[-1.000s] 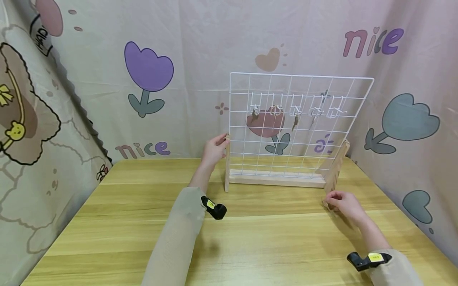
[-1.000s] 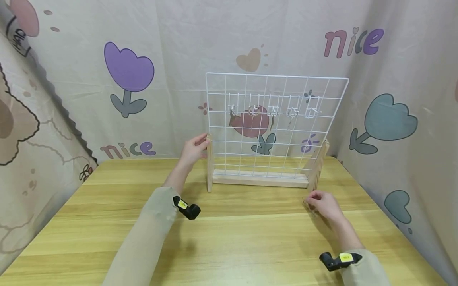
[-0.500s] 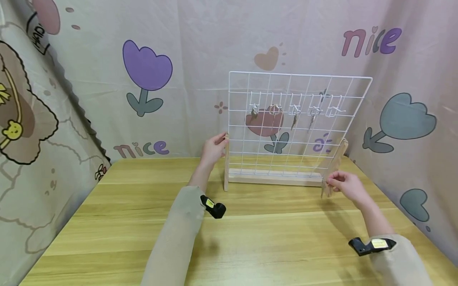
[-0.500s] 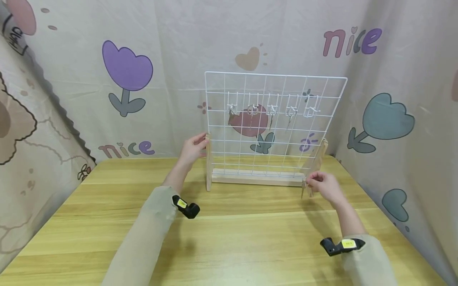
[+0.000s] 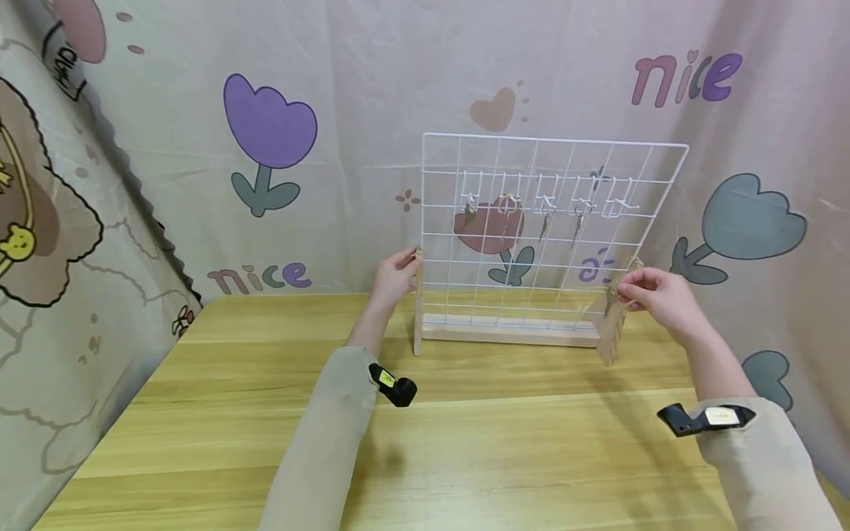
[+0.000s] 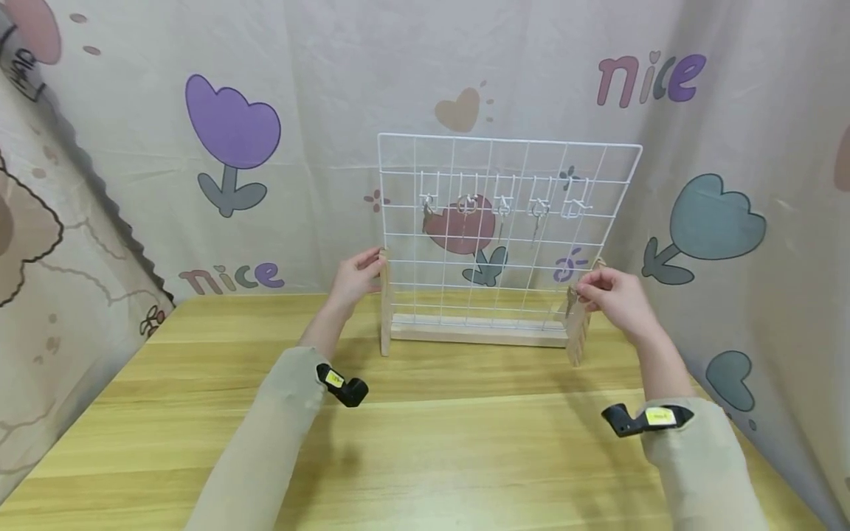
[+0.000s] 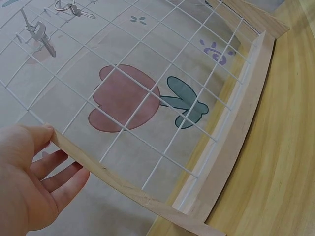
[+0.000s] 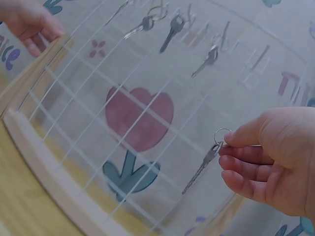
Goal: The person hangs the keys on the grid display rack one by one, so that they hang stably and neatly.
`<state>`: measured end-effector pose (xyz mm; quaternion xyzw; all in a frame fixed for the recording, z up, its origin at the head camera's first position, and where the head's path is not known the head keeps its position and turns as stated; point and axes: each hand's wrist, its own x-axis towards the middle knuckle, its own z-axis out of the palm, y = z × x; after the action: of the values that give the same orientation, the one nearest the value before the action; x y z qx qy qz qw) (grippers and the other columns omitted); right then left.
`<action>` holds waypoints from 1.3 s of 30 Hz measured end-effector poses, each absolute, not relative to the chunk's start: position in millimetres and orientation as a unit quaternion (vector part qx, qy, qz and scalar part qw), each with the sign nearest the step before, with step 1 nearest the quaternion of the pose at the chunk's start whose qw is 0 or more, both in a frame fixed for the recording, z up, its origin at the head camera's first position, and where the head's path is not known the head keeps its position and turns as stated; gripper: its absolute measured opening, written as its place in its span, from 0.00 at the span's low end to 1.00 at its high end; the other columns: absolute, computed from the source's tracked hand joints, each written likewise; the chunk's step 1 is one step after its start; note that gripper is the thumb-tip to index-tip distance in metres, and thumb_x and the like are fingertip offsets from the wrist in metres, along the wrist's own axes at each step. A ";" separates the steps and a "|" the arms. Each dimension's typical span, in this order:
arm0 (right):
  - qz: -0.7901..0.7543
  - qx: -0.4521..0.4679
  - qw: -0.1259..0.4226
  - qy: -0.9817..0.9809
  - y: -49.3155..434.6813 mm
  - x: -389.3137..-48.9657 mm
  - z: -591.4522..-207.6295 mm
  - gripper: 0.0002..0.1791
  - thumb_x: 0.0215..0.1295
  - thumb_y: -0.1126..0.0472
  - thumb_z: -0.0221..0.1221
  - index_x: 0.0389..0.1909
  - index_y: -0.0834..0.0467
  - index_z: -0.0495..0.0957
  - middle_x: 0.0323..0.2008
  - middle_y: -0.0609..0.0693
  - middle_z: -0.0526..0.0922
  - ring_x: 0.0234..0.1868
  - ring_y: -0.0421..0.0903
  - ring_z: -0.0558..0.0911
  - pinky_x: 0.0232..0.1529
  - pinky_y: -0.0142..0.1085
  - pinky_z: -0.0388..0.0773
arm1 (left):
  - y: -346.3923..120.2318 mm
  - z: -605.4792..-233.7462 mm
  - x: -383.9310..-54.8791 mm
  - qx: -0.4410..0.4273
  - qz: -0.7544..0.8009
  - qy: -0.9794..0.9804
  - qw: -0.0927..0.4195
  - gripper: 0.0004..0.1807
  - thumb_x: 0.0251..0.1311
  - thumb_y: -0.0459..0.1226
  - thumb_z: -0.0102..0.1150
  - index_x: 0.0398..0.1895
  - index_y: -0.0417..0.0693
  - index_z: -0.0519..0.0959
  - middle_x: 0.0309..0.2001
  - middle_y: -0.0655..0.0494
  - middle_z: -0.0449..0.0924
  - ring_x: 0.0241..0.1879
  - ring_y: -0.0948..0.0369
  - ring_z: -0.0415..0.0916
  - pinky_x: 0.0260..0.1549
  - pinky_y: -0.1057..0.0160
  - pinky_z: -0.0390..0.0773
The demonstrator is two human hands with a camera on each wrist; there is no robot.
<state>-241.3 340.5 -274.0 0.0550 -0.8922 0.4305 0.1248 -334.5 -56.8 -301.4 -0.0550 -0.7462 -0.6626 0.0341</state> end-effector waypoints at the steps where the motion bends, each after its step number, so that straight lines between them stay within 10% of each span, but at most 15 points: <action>1: 0.430 0.055 0.126 -0.892 340.0 -241.6 -269.2 0.14 0.69 0.61 0.51 0.43 0.72 0.70 0.28 0.37 0.77 0.29 0.34 0.76 0.31 0.28 0.78 | -57.0 -301.2 -334.7 -0.054 -0.664 -0.745 0.034 0.23 0.66 0.40 0.52 0.64 0.50 0.69 0.63 0.52 0.67 0.59 0.56 0.68 0.46 0.55 0.76; 16: 0.479 0.044 0.168 -0.860 335.5 -242.9 -206.8 0.04 0.65 0.58 0.56 0.33 0.52 0.77 0.25 0.37 0.78 0.27 0.35 0.79 0.31 0.26 0.78 | -58.1 -299.7 -338.0 -0.049 -0.672 -0.738 0.031 0.23 0.65 0.39 0.53 0.64 0.51 0.69 0.63 0.53 0.67 0.58 0.57 0.68 0.47 0.55 0.76; 39: 0.528 0.032 0.184 -0.828 323.9 -251.0 -173.5 0.07 0.62 0.58 0.59 0.38 0.57 0.77 0.29 0.42 0.78 0.29 0.36 0.77 0.30 0.24 0.78 | -57.6 -303.2 -336.5 -0.053 -0.672 -0.738 0.030 0.23 0.66 0.38 0.52 0.64 0.49 0.68 0.63 0.51 0.67 0.59 0.56 0.67 0.49 0.52 0.75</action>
<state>-251.0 323.9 -173.5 0.0319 -0.8281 0.5284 0.1842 -336.5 -57.6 -303.2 -0.0531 -0.7378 -0.6722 0.0301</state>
